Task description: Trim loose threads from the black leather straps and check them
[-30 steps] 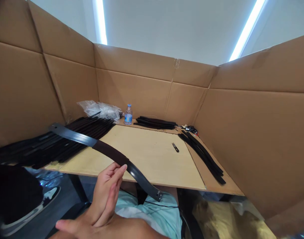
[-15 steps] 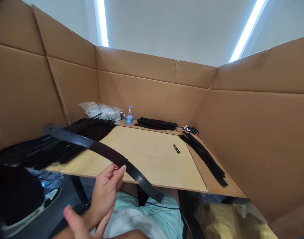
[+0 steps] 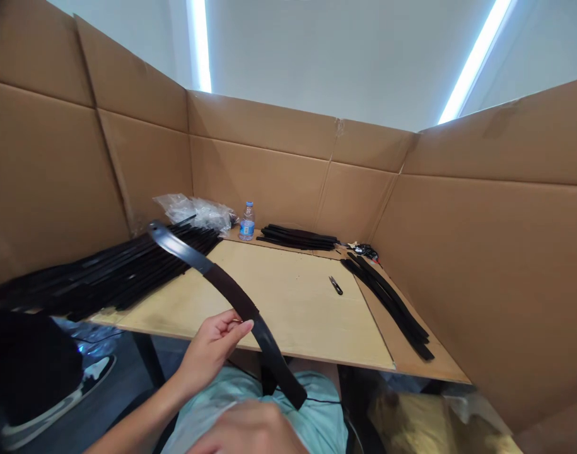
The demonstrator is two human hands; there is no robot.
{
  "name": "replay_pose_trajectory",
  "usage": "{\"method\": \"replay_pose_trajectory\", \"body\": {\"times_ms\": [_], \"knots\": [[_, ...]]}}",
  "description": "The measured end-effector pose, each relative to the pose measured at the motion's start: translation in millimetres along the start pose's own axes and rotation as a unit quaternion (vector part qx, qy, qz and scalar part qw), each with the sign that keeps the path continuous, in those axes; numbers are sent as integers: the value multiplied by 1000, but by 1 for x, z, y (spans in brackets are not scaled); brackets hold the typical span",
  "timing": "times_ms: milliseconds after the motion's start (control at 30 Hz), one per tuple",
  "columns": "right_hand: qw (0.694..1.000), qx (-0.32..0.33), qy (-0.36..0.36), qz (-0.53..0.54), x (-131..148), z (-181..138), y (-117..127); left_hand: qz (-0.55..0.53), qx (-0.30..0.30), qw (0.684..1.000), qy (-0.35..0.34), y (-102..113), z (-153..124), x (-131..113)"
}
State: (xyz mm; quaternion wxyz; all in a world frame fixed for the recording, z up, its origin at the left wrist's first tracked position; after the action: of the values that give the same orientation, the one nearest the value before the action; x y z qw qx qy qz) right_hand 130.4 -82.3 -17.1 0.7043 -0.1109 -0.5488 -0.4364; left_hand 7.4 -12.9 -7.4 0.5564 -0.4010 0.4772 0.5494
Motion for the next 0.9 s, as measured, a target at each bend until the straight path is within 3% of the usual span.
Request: {"method": "replay_pose_trajectory", "body": {"times_ms": [67,133,233,300,367,567,667,767,833,900], "knots": [[979,-197,3,-47,9,-7,28,-7,34,999,6,-4,-2,-1],[945,-321,-14,-57,9,-7,47,-19,73,997,7,-10,-4,0],[949,-287,-86,98,-10,6,52,-55,148,987,19,-19,-8,3],[936,-269,-117,195,-21,14,49,-77,190,978,33,-23,-9,6],[916,-297,-125,239,-26,16,45,-84,205,974,35,-24,-8,9],[904,-367,-94,197,-25,14,46,-36,209,977,9,-25,-7,10],[904,-401,-77,125,-30,12,55,81,137,987,-2,-21,-12,10],[882,-462,-62,73,-39,10,66,164,91,980,-65,-21,-25,6],[869,-488,-49,63,-44,10,70,162,141,971,-106,-28,-36,5],[859,-505,-48,68,-48,11,71,131,232,958,-109,-41,-43,8]]}}
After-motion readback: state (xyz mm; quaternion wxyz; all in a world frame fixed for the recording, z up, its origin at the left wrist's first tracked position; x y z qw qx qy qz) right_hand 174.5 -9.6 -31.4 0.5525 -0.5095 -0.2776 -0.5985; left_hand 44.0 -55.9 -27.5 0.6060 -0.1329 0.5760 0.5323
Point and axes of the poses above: each hand's wrist, its own z-axis towards the middle knuckle, its own y-axis out of the back of the hand, x = y × z, the point moved 3 cm from there along z, towards the middle knuckle, and after that the axes turned 9 degrees about z, right-handed, at the moved point
